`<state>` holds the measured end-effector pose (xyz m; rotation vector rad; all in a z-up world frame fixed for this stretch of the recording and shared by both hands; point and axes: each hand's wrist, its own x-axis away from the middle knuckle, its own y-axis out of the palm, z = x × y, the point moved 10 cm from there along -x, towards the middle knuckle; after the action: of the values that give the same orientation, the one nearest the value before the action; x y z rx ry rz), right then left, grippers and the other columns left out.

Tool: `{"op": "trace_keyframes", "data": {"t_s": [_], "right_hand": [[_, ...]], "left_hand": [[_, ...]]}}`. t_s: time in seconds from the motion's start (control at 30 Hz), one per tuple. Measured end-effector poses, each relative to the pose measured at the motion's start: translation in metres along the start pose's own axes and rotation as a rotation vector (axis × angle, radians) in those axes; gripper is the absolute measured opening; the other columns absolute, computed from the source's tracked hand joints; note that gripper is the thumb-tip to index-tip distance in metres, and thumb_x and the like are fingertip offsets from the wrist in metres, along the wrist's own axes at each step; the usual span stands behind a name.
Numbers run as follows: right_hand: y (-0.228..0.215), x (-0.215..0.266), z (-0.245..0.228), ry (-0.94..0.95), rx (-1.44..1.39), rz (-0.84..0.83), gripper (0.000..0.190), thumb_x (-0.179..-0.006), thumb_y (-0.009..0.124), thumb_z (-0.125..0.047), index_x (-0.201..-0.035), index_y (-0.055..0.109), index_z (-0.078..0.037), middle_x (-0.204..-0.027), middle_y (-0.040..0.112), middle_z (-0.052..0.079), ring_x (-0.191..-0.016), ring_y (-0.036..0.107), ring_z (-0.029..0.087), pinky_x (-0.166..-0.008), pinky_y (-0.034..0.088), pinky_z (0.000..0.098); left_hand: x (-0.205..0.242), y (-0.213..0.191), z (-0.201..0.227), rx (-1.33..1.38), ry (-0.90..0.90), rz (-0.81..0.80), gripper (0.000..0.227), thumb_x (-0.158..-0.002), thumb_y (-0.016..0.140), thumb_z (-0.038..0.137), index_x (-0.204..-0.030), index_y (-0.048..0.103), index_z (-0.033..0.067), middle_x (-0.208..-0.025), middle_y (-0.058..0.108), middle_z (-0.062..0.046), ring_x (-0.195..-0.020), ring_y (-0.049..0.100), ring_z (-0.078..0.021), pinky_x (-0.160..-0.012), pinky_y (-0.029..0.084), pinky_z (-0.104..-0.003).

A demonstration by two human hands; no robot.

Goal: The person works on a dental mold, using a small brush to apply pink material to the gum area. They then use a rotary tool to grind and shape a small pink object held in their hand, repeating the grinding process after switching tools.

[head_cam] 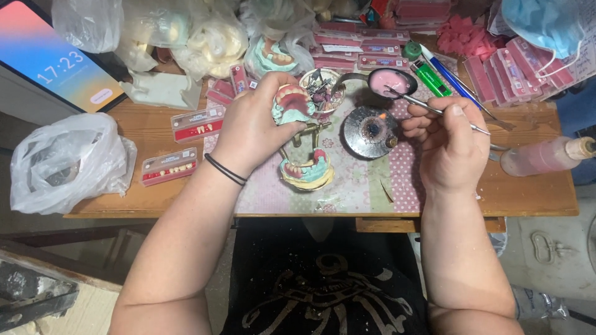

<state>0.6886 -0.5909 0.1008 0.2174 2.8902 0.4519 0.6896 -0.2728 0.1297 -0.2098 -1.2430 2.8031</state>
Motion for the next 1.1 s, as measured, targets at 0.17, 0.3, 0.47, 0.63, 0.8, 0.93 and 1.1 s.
{"op": "trace_keyframes", "data": {"t_s": [0.17,0.3,0.47,0.63,0.8,0.93,1.1], "right_hand": [[-0.007,-0.004,0.010,0.049,-0.065,-0.007,0.031,-0.105,0.053,-0.032,-0.112,0.061,-0.003,-0.100,0.075,0.024,-0.080,0.080,0.026,-0.071,0.071,0.0314],[-0.007,-0.004,0.016,0.086,-0.108,-0.007,0.030,-0.106,0.053,-0.033,-0.112,0.062,-0.005,-0.101,0.076,0.023,-0.082,0.081,0.026,-0.072,0.071,0.0325],[-0.006,0.000,0.004,0.071,-0.102,0.041,0.032,-0.103,0.058,-0.036,-0.112,0.063,-0.006,-0.100,0.075,0.024,-0.079,0.078,0.027,-0.068,0.067,0.0323],[0.012,0.008,-0.014,0.010,-0.105,0.001,0.029,-0.101,0.067,-0.035,-0.108,0.065,-0.006,-0.097,0.075,0.022,-0.075,0.075,0.028,-0.066,0.065,0.0345],[0.004,0.007,-0.012,0.018,0.014,0.055,0.033,-0.098,0.067,-0.040,-0.107,0.066,-0.008,-0.095,0.075,0.019,-0.074,0.075,0.025,-0.066,0.065,0.0321],[-0.003,0.007,-0.012,0.014,0.004,0.095,0.031,-0.098,0.068,-0.037,-0.106,0.066,-0.008,-0.093,0.075,0.020,-0.072,0.075,0.026,-0.064,0.064,0.0318],[-0.002,0.005,-0.012,-0.014,-0.061,0.054,0.030,-0.099,0.066,-0.034,-0.111,0.062,-0.007,-0.099,0.073,0.022,-0.076,0.074,0.024,-0.066,0.062,0.0294]], "left_hand": [[0.000,0.000,0.002,-0.006,0.005,-0.001,0.066,-0.079,0.087,0.030,-0.135,0.053,0.0273,-0.100,0.075,-0.021,-0.109,0.068,-0.0488,-0.100,0.050,-0.053],[0.000,0.001,0.001,0.003,-0.002,-0.001,0.065,-0.079,0.087,0.030,-0.134,0.053,0.0278,-0.100,0.076,-0.020,-0.109,0.069,-0.0483,-0.100,0.050,-0.053],[-0.001,0.001,0.004,-0.030,0.008,-0.012,0.065,-0.081,0.087,0.030,-0.135,0.051,0.0239,-0.096,0.075,-0.014,-0.097,0.069,-0.0412,-0.087,0.051,-0.049],[-0.002,0.001,0.005,-0.073,0.013,-0.027,0.067,-0.082,0.088,0.032,-0.136,0.050,0.0199,-0.097,0.076,-0.008,-0.087,0.070,-0.0345,-0.076,0.052,-0.044],[-0.002,0.000,0.007,-0.066,0.046,-0.014,0.066,-0.082,0.089,0.031,-0.134,0.051,0.0198,-0.100,0.077,-0.007,-0.088,0.071,-0.0348,-0.077,0.053,-0.045],[-0.001,0.001,0.005,-0.059,0.036,-0.013,0.066,-0.082,0.088,0.031,-0.135,0.051,0.0202,-0.101,0.076,-0.007,-0.090,0.069,-0.0351,-0.078,0.052,-0.045],[-0.002,0.000,0.005,-0.061,0.071,0.020,0.064,-0.080,0.089,0.031,-0.131,0.052,0.0222,-0.101,0.077,-0.004,-0.091,0.068,-0.0382,-0.078,0.051,-0.047]]}}
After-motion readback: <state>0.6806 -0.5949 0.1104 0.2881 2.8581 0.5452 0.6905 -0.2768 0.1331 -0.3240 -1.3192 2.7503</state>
